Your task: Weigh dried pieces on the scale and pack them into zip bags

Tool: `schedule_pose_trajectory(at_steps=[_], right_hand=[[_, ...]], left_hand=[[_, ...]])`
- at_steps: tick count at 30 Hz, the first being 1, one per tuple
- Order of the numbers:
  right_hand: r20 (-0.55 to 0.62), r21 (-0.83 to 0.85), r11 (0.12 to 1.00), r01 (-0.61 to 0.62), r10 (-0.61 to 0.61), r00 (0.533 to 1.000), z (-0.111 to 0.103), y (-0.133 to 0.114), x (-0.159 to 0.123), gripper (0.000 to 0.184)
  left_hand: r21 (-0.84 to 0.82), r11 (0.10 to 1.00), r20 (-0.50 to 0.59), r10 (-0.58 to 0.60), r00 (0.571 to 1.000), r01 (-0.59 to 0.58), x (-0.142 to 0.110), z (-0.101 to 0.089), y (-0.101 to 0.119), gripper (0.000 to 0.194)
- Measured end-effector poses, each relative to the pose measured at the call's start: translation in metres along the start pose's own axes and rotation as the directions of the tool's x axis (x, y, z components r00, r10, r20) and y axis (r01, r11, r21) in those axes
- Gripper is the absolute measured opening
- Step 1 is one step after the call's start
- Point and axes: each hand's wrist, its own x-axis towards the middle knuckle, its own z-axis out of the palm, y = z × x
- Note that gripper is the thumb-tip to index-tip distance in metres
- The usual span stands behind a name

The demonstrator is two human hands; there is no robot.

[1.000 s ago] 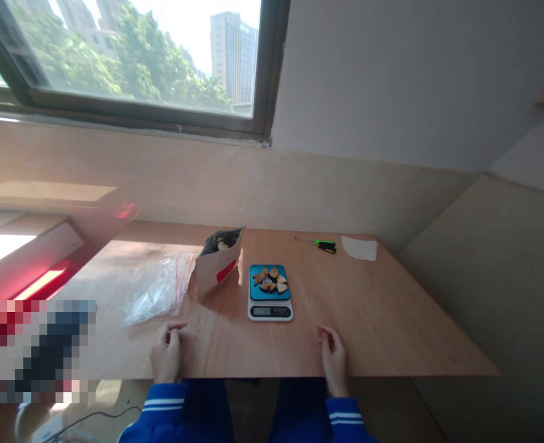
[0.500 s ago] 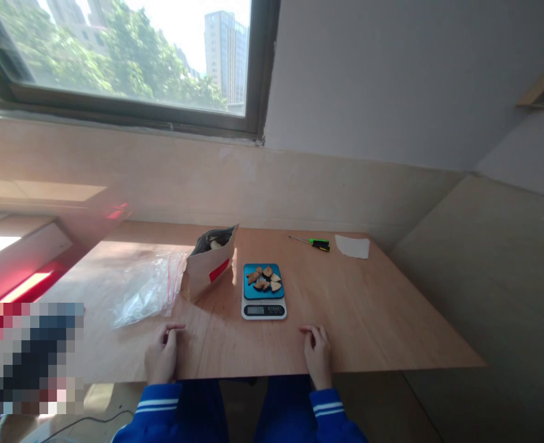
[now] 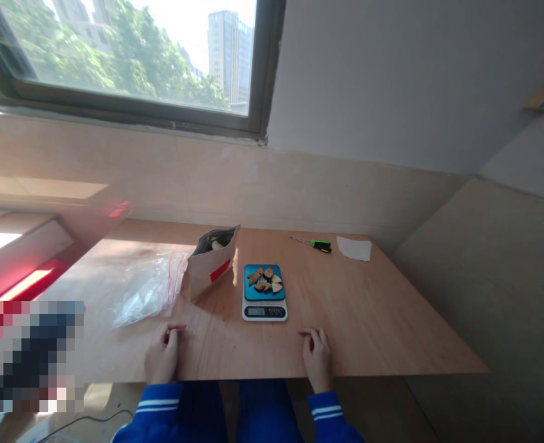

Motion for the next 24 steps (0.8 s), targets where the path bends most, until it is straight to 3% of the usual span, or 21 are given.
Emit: schedule_pose_trajectory(at_steps=[14, 18, 21, 24], right_hand=[[-0.017, -0.008, 0.999, -0.035, 0.035, 0.999, 0.001, -0.001, 0.000, 0.025], [0.025, 0.055, 0.997, -0.051, 0.050, 0.998, 0.004, -0.001, 0.008, 0.026], [0.079, 0.124, 0.992, -0.006, -0.004, 0.997, 0.012, -0.014, 0.024, 0.029], [0.109, 0.126, 0.988, 0.091, -0.105, 0.989, 0.024, -0.037, 0.050, 0.031]], left_hand=[[-0.039, 0.999, -0.027, 0.034, 0.999, -0.035, -0.004, -0.003, 0.003, 0.021], [-0.099, 0.995, -0.049, 0.022, 0.999, -0.027, -0.003, -0.002, 0.005, 0.024], [-0.193, 0.979, -0.139, 0.043, 0.989, -0.070, -0.004, -0.004, 0.023, 0.027], [-0.253, 0.942, -0.317, 0.135, 0.939, -0.221, -0.002, -0.014, 0.062, 0.028]])
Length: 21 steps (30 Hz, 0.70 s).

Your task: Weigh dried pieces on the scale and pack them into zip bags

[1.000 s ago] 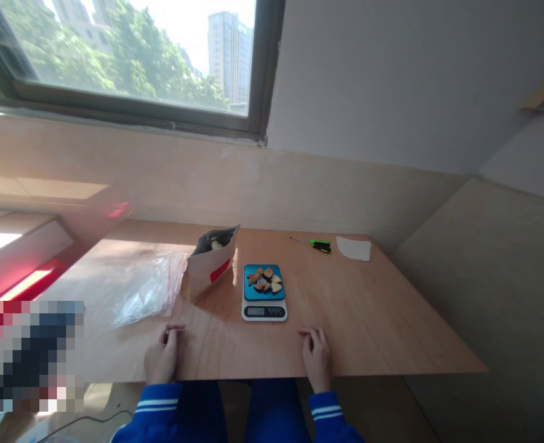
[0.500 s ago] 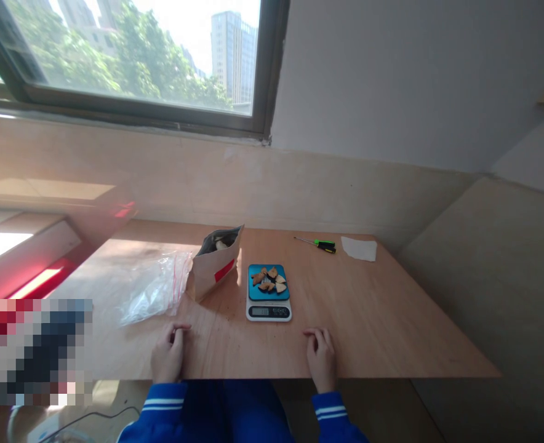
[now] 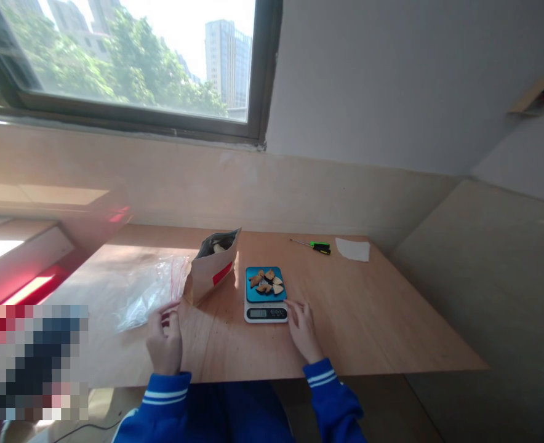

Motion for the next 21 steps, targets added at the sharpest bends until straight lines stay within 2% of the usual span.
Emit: schedule_pose_trajectory(at_steps=[3, 5, 7, 9, 11, 13, 17, 21], right_hand=[[0.017, -0.025, 0.996, 0.089, -0.089, 0.996, 0.010, -0.022, 0.032, 0.032], [0.036, -0.066, 0.988, 0.136, -0.134, 0.990, 0.013, -0.035, 0.050, 0.032], [0.068, -0.130, 0.977, 0.166, -0.158, 0.985, 0.014, -0.044, 0.062, 0.033], [0.102, -0.189, 0.965, 0.182, -0.165, 0.981, 0.013, -0.050, 0.069, 0.035], [0.145, -0.224, 0.954, 0.198, -0.168, 0.975, 0.012, -0.053, 0.072, 0.036], [0.205, -0.253, 0.942, 0.222, -0.172, 0.963, 0.013, -0.055, 0.076, 0.038], [0.339, -0.371, 0.897, 0.240, -0.109, 0.934, 0.020, -0.056, 0.091, 0.043], [0.391, -0.439, 0.862, 0.252, -0.069, 0.918, 0.028, -0.053, 0.110, 0.040]], left_hand=[[-0.028, 0.987, -0.113, 0.153, 0.982, -0.157, 0.023, 0.006, 0.049, 0.032], [-0.025, 0.973, -0.117, 0.224, 0.968, -0.228, 0.045, 0.013, 0.079, 0.034], [-0.010, 0.957, -0.036, 0.290, 0.956, -0.290, 0.066, 0.023, 0.101, 0.032], [0.026, 0.948, 0.124, 0.311, 0.942, -0.316, 0.083, 0.035, 0.114, 0.033], [0.031, 0.970, 0.261, 0.224, 0.939, -0.240, 0.091, 0.045, 0.119, 0.038], [0.018, 0.981, 0.332, 0.174, 0.927, -0.191, 0.092, 0.050, 0.119, 0.038], [0.002, 0.986, 0.385, 0.153, 0.910, -0.167, 0.081, 0.050, 0.116, 0.033], [-0.004, 0.984, 0.418, 0.162, 0.894, -0.176, 0.072, 0.048, 0.114, 0.031]])
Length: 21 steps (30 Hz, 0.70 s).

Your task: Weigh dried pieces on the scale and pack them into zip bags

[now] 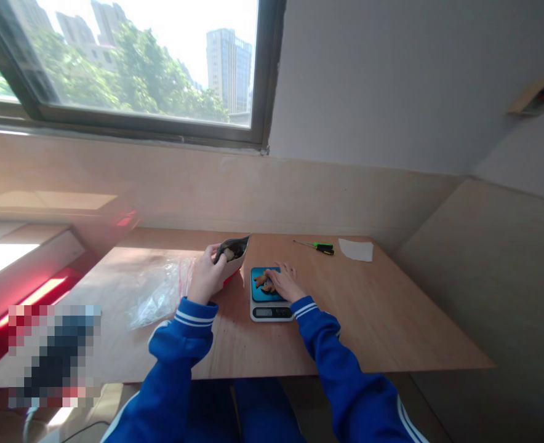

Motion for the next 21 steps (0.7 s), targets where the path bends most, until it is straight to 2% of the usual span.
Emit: schedule_pose_trajectory(at_steps=[4, 16, 19, 21], right_hand=[[0.013, -0.022, 1.000, 0.016, -0.015, 1.000, 0.003, 0.006, 0.009, 0.034], [-0.011, 0.082, 0.997, 0.009, -0.008, 1.000, 0.010, 0.002, 0.007, 0.041], [-0.049, 0.136, 0.991, 0.010, -0.004, 0.999, 0.004, 0.000, 0.004, 0.040], [-0.093, 0.169, 0.986, 0.011, 0.004, 0.996, -0.010, -0.005, 0.002, 0.042]], left_hand=[[-0.003, 1.000, 0.006, 0.006, 1.000, -0.006, 0.000, 0.001, -0.003, 0.032], [-0.034, 0.999, 0.021, -0.011, 1.000, 0.011, -0.003, 0.003, 0.000, 0.032], [-0.044, 0.999, 0.020, -0.003, 1.000, 0.004, -0.001, 0.002, -0.003, 0.031], [-0.052, 0.999, 0.017, 0.001, 1.000, 0.000, -0.001, 0.003, -0.006, 0.031]])
